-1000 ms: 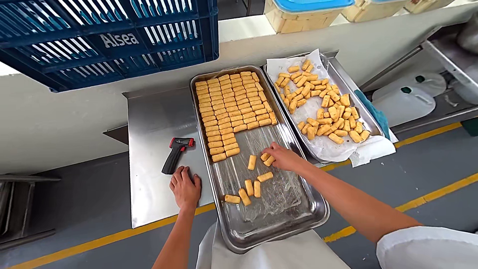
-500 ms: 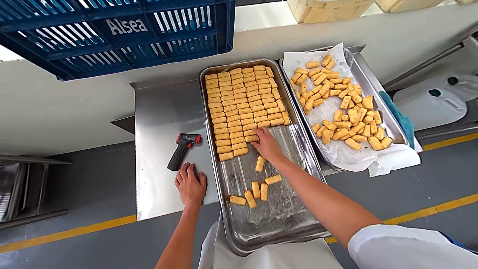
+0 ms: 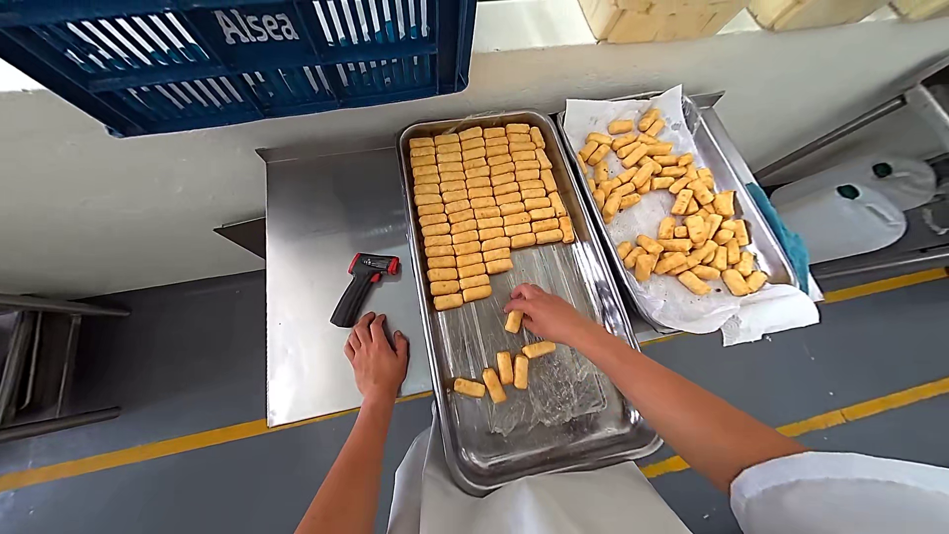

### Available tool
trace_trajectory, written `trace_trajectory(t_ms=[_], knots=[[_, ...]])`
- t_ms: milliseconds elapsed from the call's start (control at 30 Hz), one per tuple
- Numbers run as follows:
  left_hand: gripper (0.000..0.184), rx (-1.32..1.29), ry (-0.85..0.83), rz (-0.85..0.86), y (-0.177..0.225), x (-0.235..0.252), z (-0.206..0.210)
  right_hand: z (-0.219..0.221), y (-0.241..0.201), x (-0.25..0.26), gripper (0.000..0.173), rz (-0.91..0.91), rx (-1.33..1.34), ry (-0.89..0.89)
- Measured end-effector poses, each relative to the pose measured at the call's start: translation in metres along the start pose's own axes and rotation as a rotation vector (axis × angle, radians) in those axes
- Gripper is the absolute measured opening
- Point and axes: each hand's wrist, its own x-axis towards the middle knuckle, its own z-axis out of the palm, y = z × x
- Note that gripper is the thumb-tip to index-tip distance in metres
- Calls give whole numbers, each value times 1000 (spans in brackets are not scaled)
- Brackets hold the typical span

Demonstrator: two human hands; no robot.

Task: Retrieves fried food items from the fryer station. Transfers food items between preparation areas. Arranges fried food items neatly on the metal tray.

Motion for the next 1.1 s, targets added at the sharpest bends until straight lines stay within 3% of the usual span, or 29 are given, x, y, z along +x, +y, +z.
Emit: trace_trajectory(t_ms=[100, 233, 500, 600, 733, 800, 967, 1033, 1100], knots=[[49, -4, 6, 11, -1, 1, -1, -1, 8, 7, 32, 97, 108, 128], [50, -4, 5, 12, -2, 0, 0, -5, -2, 29, 36, 253, 250, 357], [50, 1, -9, -2, -1, 0, -1, 5, -16, 42, 34, 298, 294, 473], [49, -12, -9, -4, 1, 2, -1, -5, -13, 35, 39, 288, 233, 393], [49, -22, -15, -12, -1, 0, 0, -24, -17, -13, 44, 203, 124, 27], [49, -17, -24, -13, -2, 1, 1, -13, -12, -40, 51, 160, 16, -119], [49, -17, -24, -2, -2, 0, 2, 34, 1, -78, 32, 238, 47, 0], [49, -18, -23, 0, -3, 0, 2, 45, -8, -85, 47, 332, 132, 34], [48, -28, -22, 5, -3, 1, 0, 53, -28, -89, 81, 422, 161, 27]])
